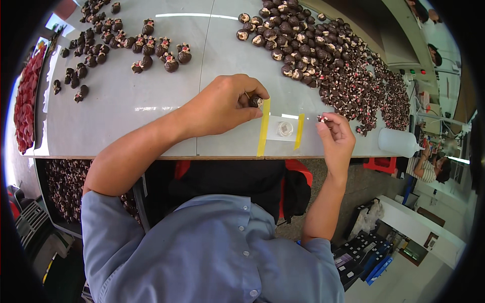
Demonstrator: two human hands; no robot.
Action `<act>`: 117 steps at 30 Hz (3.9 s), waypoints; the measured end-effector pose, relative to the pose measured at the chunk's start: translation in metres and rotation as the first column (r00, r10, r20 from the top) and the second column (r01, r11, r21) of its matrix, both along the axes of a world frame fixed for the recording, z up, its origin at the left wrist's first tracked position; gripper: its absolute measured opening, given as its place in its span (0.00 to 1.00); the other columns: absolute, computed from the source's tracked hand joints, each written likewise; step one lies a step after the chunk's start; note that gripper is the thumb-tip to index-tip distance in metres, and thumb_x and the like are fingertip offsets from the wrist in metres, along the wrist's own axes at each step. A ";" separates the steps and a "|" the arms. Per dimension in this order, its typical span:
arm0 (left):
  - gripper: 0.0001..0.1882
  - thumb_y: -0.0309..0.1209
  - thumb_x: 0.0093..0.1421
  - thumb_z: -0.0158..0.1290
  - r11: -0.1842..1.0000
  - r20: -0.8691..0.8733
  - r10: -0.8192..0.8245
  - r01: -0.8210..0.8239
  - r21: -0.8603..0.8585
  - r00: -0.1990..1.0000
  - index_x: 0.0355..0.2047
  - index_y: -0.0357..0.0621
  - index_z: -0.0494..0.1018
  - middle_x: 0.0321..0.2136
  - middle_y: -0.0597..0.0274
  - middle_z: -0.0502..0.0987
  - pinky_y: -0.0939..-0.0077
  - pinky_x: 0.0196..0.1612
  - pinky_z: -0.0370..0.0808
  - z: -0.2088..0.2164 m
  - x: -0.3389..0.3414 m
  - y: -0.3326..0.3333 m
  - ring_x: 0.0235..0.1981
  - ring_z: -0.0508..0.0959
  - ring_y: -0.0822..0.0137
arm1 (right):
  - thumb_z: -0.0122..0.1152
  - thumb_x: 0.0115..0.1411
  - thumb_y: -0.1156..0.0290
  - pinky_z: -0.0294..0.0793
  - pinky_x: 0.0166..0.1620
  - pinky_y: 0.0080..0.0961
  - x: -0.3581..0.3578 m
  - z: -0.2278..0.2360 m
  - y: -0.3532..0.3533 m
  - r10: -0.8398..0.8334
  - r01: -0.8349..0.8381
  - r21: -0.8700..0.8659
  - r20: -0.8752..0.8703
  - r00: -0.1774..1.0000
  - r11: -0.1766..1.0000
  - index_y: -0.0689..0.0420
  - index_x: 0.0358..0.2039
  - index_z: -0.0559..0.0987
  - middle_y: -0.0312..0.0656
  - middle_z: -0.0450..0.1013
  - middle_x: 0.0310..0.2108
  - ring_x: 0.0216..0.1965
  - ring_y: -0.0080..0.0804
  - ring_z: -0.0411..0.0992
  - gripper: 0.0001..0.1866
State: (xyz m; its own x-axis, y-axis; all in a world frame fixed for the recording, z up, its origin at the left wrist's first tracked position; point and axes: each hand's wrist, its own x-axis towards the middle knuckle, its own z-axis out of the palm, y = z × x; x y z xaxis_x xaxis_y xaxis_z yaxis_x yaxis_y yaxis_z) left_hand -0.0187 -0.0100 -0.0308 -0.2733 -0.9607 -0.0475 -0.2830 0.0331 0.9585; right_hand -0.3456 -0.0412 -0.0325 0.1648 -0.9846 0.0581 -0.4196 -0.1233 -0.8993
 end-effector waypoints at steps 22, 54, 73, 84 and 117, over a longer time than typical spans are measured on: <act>0.14 0.22 0.58 0.65 0.989 -0.121 -0.125 0.114 -0.097 0.985 0.44 0.30 0.79 0.37 0.45 0.85 0.60 0.45 0.82 -0.014 -0.004 0.008 0.39 0.86 0.50 | 0.75 0.51 0.80 0.78 0.43 0.37 0.046 0.039 0.011 0.324 -0.631 -0.278 -0.671 0.667 0.724 0.60 0.43 0.86 0.43 0.81 0.41 0.41 0.43 0.79 0.17; 0.21 0.23 0.62 0.69 0.935 -0.257 -0.199 0.262 0.238 0.946 0.54 0.29 0.77 0.40 0.55 0.85 0.75 0.47 0.83 -0.001 -0.008 0.008 0.41 0.84 0.71 | 0.77 0.51 0.82 0.80 0.48 0.32 0.072 0.033 0.035 0.306 -0.419 -0.391 -0.321 0.896 0.819 0.62 0.43 0.84 0.47 0.81 0.43 0.44 0.42 0.80 0.17; 0.20 0.24 0.61 0.70 0.934 -0.258 -0.189 0.254 0.251 0.948 0.52 0.31 0.79 0.42 0.57 0.84 0.75 0.46 0.83 -0.001 -0.008 0.007 0.41 0.84 0.71 | 0.78 0.49 0.83 0.79 0.47 0.33 0.077 0.033 0.036 0.311 -0.446 -0.416 -0.354 0.882 0.792 0.62 0.41 0.84 0.46 0.82 0.42 0.43 0.43 0.80 0.18; 0.21 0.26 0.59 0.71 0.952 -0.320 -0.150 0.224 0.208 0.935 0.49 0.30 0.78 0.40 0.53 0.85 0.71 0.48 0.84 -0.007 -0.011 0.010 0.41 0.86 0.66 | 0.77 0.50 0.84 0.80 0.47 0.32 0.073 0.028 0.040 0.310 -0.386 -0.373 -0.248 0.918 0.844 0.63 0.41 0.84 0.49 0.82 0.43 0.43 0.42 0.82 0.17; 0.23 0.39 0.39 0.78 0.798 0.393 0.269 0.024 -0.602 0.879 0.27 0.46 0.75 0.24 0.62 0.73 0.60 0.27 0.72 -0.013 0.010 -0.004 0.26 0.77 0.55 | 0.61 0.72 0.78 0.77 0.44 0.20 0.013 -0.020 0.030 -0.178 0.196 -0.168 0.117 0.977 0.966 0.65 0.51 0.77 0.41 0.80 0.38 0.35 0.22 0.76 0.10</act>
State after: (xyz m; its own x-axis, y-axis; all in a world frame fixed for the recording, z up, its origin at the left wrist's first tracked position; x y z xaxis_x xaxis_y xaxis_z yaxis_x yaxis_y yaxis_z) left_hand -0.0090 -0.0142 -0.0439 -0.2412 -0.8660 0.4381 -0.7038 0.4669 0.5354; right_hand -0.3328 -0.0109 -0.0522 -0.0371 -0.9698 0.2411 -0.3596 -0.2121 -0.9087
